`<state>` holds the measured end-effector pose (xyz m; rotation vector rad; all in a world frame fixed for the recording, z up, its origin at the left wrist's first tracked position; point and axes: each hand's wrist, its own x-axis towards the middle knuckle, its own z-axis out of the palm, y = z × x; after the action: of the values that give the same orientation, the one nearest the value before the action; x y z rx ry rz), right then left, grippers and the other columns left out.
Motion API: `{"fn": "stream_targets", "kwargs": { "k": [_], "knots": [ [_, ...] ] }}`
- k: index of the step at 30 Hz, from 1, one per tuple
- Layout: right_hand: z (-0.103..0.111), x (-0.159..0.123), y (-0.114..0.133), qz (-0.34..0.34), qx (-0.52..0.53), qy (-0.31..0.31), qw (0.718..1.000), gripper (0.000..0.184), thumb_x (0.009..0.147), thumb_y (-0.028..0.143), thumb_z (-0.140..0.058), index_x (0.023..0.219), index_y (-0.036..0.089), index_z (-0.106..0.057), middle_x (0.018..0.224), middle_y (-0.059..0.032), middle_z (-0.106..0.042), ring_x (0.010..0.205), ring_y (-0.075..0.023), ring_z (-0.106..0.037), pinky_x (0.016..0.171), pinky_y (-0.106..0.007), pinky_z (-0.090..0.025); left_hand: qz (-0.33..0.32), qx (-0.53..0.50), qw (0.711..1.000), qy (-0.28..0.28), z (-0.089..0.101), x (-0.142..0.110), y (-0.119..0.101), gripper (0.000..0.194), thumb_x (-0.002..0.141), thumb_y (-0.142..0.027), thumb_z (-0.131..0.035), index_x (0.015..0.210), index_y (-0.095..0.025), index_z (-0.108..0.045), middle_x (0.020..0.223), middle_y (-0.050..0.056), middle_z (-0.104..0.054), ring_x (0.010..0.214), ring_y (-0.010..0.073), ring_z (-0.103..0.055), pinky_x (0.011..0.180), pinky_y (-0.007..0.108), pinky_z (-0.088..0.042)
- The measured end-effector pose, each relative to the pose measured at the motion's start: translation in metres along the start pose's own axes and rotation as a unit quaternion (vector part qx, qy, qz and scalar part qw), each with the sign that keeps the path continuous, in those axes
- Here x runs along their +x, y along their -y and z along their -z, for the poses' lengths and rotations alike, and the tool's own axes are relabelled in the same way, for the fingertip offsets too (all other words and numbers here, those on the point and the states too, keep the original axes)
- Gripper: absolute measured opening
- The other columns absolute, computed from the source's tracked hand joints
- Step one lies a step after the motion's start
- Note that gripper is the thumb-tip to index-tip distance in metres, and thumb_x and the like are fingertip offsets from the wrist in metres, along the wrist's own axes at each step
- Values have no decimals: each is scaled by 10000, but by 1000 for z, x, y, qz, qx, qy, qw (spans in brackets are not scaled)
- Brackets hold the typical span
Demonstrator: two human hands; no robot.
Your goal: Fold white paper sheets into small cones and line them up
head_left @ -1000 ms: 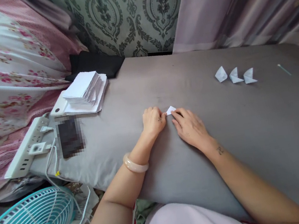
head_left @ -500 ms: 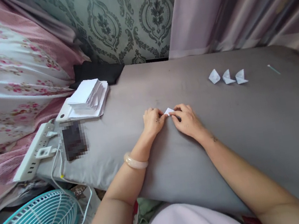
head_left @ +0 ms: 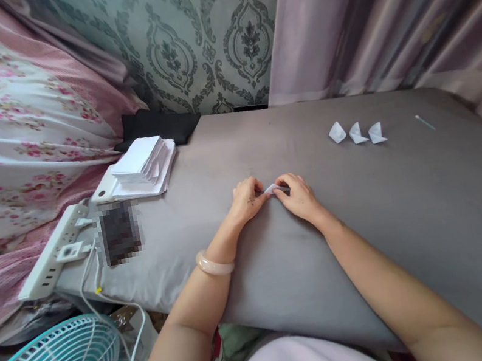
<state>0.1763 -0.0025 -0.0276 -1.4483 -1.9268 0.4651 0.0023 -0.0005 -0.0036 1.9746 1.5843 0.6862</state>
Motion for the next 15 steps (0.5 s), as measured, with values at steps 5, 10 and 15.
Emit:
{"fn": "stream_targets", "kwargs": {
  "k": [5,10,15],
  "knots": [
    [4,0,6,-5,152,16,988,135,835,342,-601,923,249,-643,949,-34,-704,931,-209,-645,896,-388,-470,-61,-155,986,14,0,0,-2,248,792,-210,-636,1035,-162,-618,839,24,-634,733,129,-525,727,269,-421],
    [7,4,18,-89,383,-59,917,414,704,414,-730,1051,219,-616,939,-55,-704,868,-194,-666,829,-359,-526,20,-395,919,1,-1,-2,-17,277,726,-373,-719,840,-134,-637,722,9,-627,668,106,-536,639,233,-400],
    [15,1,28,-118,416,-51,900,315,696,470,-728,869,208,-702,839,-40,-723,790,-182,-655,758,-337,-522,47,-477,877,35,-4,-6,-29,320,610,-353,-804,744,-123,-626,672,21,-643,616,98,-550,641,246,-432]
  ]
}}
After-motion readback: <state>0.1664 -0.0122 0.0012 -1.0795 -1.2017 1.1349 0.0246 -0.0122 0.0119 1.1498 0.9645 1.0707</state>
